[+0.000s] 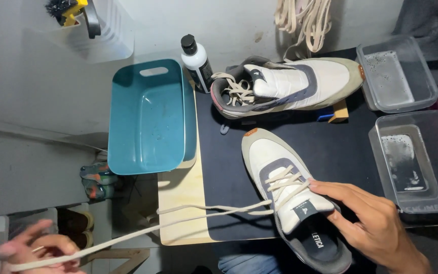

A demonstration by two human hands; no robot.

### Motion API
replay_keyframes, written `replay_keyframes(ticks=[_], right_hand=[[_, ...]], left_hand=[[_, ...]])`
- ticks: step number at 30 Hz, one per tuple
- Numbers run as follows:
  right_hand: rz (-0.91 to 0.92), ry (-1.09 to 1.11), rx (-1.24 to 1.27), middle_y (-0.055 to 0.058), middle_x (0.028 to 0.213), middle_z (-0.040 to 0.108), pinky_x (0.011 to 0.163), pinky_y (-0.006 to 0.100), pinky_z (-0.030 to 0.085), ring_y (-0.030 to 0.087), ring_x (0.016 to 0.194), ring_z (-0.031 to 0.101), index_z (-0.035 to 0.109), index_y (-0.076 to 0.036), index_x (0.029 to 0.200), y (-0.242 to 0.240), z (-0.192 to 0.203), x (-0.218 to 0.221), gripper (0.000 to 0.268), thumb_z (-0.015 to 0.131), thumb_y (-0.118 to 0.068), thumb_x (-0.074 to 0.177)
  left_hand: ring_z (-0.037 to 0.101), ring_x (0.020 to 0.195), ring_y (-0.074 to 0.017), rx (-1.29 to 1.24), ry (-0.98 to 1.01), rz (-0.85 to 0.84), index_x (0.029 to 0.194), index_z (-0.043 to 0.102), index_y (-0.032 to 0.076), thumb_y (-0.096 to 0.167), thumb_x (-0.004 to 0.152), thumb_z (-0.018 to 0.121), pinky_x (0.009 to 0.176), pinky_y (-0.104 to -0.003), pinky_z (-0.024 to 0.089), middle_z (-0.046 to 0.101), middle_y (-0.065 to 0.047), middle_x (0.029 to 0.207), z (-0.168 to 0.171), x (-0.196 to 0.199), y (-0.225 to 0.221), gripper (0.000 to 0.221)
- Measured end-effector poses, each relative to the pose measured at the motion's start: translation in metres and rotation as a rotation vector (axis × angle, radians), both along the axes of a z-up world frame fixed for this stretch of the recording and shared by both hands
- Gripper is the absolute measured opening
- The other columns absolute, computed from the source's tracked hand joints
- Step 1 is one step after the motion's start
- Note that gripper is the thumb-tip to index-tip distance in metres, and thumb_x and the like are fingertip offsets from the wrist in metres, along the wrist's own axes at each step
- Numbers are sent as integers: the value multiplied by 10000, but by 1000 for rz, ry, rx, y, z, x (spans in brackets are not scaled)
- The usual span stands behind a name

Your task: Finishing the lacing process on a white sneaker by threading laces through the eyelets and adjusting them.

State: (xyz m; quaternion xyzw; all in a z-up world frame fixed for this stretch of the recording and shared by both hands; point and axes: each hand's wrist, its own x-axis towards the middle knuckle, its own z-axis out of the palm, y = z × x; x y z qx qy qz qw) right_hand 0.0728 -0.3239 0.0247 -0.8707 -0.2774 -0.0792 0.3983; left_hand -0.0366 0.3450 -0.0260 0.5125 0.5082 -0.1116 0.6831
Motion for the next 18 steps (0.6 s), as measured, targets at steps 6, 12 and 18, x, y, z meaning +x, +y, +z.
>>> replay_keyframes(ticks=[6,12,18], right_hand=[[-51,151,-14,49,1269,755,1060,276,536,154,1163,737,675,-85,1276,-7,-7,-1,469,715,-82,809],[-38,535,-11,-35,1439,699,1122,328,447,136,1331,660,574,-204,1447,-20,-3,1,959,954,-422,593],[-156,569,176,0,1275,825,1072,294,518,129,1227,745,728,-117,1268,-3,18,9,493,602,-395,882]], left_hand=[[263,530,-96,730,-656,40,729,392,147,306,1086,439,452,-247,203,355,-8,661,91,69,-305,393],[363,655,-141,573,-695,-451,763,413,133,316,968,445,645,-319,301,390,-6,742,92,83,-357,277],[501,633,-171,696,-535,-917,934,511,150,349,1047,361,651,-359,406,497,6,708,93,101,-397,273]])
